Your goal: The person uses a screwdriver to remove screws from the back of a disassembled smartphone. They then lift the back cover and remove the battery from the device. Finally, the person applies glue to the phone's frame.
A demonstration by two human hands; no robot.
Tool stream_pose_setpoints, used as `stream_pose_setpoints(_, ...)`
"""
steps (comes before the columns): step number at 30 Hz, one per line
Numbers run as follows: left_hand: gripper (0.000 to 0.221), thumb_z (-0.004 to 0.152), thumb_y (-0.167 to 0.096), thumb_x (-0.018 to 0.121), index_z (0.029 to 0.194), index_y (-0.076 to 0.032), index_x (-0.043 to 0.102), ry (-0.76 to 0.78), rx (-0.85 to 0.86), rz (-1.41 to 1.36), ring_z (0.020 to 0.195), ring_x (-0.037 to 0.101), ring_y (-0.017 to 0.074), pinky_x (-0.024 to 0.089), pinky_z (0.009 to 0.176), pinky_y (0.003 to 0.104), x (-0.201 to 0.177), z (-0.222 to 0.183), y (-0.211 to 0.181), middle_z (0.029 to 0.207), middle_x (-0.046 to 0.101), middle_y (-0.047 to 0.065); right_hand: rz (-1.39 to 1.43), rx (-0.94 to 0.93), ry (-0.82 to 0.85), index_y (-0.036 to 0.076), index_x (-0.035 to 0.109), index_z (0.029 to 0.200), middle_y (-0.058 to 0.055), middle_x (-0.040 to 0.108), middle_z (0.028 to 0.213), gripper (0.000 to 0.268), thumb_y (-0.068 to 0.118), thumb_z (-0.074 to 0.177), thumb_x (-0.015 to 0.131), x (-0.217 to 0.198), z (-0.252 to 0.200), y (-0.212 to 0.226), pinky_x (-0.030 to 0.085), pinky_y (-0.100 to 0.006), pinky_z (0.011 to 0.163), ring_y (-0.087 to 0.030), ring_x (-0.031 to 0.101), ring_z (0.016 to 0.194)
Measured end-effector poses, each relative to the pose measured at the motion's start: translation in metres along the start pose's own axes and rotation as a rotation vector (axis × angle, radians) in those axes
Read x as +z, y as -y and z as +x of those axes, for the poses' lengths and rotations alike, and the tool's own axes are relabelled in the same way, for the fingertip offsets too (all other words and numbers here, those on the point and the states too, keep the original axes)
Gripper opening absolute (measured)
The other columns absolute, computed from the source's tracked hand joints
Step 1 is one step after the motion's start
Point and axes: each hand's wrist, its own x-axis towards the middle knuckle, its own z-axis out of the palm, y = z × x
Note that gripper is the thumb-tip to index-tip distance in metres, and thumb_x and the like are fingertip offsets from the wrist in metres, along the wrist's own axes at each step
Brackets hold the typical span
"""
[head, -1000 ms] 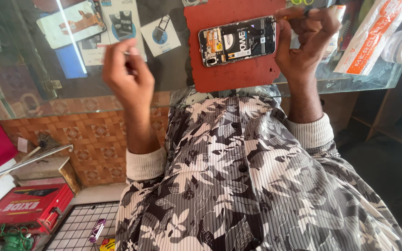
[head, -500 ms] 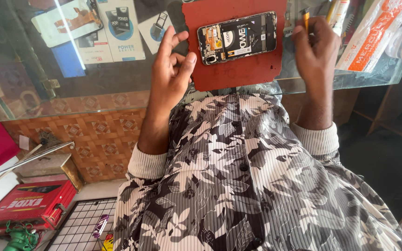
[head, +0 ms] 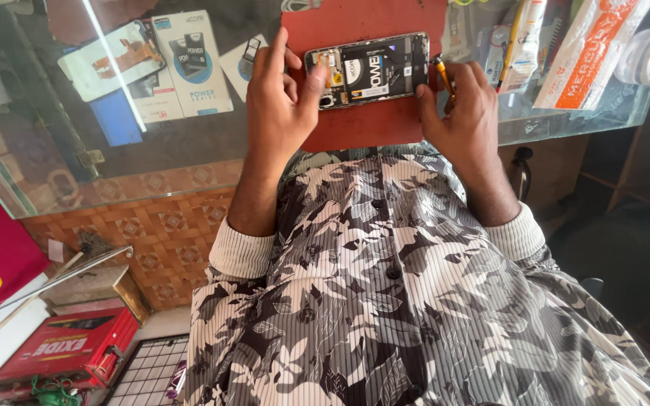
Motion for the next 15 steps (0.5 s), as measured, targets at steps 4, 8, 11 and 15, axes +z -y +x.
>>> stream_pose_setpoints(4,0.099,0.073,-0.054,0.092,0.144,0.003,0.052,0.077,0.381,0.385,0.123,0.052,0.032,0.046,0.104,0.047,-0.017,0.006,-0.023,0.135,0.052,0.016,-0.027,0.061,-0.037,-0.008,0.061,0.126,-0.018,0.059,0.108,0.027,-0.002,0.1,0.063,-0.005,-0.004,-0.007,0.049,-0.039,0.064,-0.024,0.06,0.075)
stream_pose_setpoints(8,0.101,0.061,-0.047,0.097,0.142,-0.002,0.057,0.259,0.46,0.466,0.134,0.044,0.0342,0.034,0.114,0.052,-0.024,0.011,-0.033,0.147,0.051,0.011,-0.244,-0.018,-0.172,-0.01,0.053,0.142,-0.021,0.052,0.123,0.04,-0.01,0.101,0.054,-0.004,0.002,-0.027,0.051,-0.044,0.083,-0.032,0.061,0.097)
stream_pose_setpoints(11,0.09,0.072,-0.039,0.1,0.146,-0.005,0.059,0.28,0.433,0.44,0.137,0.047,0.0297,0.037,0.118,0.048,-0.028,0.011,-0.032,0.146,0.053,0.005,-0.338,-0.04,-0.174,-0.011,0.05,0.143,-0.021,0.051,0.122,0.045,-0.012,0.098,0.052,-0.001,0.011,-0.035,0.051,-0.047,0.094,-0.035,0.059,0.108)
stream_pose_setpoints(15,0.088,0.07,-0.035,0.1,0.142,-0.003,0.059,0.274,0.446,0.402,0.134,0.049,0.0306,0.038,0.116,0.049,-0.027,0.012,-0.027,0.142,0.056,0.008,-0.441,-0.058,-0.15,-0.01,0.054,0.138,-0.022,0.052,0.12,0.042,0.0,0.098,0.065,-0.005,0.021,-0.022,0.048,-0.053,0.092,-0.042,0.055,0.108)
